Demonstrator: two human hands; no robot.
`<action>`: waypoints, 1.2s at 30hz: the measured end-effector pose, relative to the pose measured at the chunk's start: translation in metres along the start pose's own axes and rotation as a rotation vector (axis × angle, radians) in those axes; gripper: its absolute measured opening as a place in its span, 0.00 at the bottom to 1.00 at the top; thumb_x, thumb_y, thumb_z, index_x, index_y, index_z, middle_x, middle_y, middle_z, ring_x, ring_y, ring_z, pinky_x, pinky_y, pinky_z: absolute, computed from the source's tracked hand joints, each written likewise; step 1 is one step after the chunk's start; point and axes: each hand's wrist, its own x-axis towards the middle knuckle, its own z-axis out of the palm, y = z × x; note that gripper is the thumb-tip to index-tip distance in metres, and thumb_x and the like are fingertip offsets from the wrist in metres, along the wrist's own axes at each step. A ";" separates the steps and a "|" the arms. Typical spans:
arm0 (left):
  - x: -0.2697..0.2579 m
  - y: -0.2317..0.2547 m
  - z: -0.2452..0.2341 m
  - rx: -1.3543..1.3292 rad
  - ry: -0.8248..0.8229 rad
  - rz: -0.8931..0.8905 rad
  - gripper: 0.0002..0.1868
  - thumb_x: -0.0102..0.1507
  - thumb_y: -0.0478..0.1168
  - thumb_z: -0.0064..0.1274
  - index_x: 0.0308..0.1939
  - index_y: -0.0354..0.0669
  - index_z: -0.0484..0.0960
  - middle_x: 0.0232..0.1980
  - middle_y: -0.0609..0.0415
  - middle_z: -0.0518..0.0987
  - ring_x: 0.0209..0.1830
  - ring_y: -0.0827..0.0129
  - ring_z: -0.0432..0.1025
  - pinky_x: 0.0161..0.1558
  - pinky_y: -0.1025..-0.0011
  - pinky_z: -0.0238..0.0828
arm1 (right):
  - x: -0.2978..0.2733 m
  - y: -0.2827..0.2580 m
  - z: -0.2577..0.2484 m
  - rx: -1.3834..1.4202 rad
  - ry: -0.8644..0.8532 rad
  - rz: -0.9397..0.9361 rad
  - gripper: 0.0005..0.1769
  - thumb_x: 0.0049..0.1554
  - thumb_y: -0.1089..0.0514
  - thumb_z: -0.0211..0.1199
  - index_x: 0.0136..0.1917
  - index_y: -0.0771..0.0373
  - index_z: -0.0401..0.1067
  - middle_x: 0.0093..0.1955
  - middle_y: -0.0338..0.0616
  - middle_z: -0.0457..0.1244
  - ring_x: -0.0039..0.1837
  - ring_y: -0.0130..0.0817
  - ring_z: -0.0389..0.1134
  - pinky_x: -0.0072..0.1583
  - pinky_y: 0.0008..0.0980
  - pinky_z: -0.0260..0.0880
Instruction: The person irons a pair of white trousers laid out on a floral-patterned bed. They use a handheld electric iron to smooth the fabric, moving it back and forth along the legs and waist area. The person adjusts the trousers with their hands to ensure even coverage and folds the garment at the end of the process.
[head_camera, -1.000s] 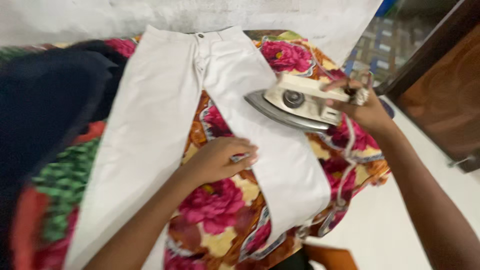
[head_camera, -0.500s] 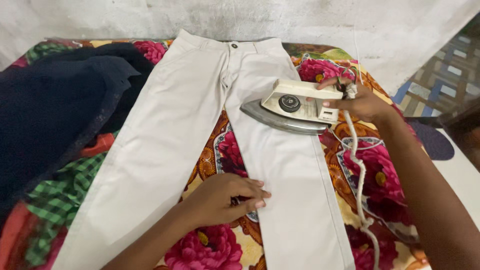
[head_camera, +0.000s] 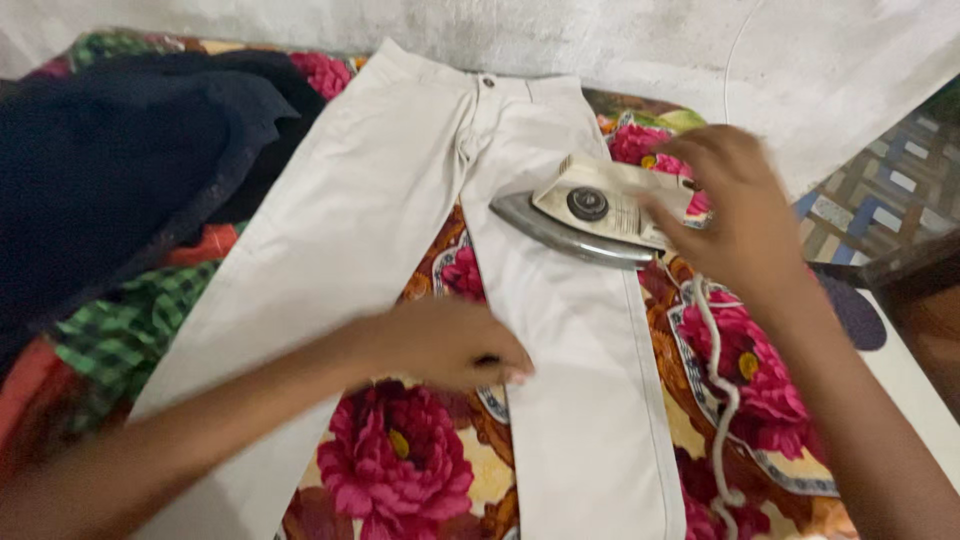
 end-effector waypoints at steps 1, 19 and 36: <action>0.013 -0.011 -0.008 0.067 -0.035 0.081 0.14 0.63 0.51 0.51 0.44 0.55 0.89 0.45 0.56 0.87 0.43 0.61 0.80 0.44 0.61 0.75 | 0.005 -0.005 0.013 0.005 -0.016 -0.043 0.31 0.60 0.46 0.71 0.69 0.66 0.70 0.69 0.58 0.62 0.72 0.55 0.61 0.71 0.48 0.62; 0.176 -0.202 -0.042 0.475 0.527 -0.309 0.33 0.65 0.69 0.38 0.69 0.64 0.73 0.75 0.65 0.67 0.75 0.58 0.58 0.68 0.37 0.37 | 0.041 0.008 0.111 -0.262 0.005 0.039 0.42 0.57 0.17 0.63 0.35 0.60 0.77 0.23 0.44 0.60 0.25 0.41 0.63 0.29 0.40 0.58; 0.163 -0.197 -0.028 0.562 0.670 -0.234 0.30 0.68 0.67 0.40 0.68 0.61 0.76 0.73 0.64 0.71 0.75 0.59 0.62 0.71 0.39 0.37 | -0.016 -0.039 0.041 -0.228 -0.135 -0.009 0.43 0.49 0.14 0.61 0.31 0.57 0.73 0.21 0.37 0.58 0.23 0.32 0.60 0.28 0.35 0.56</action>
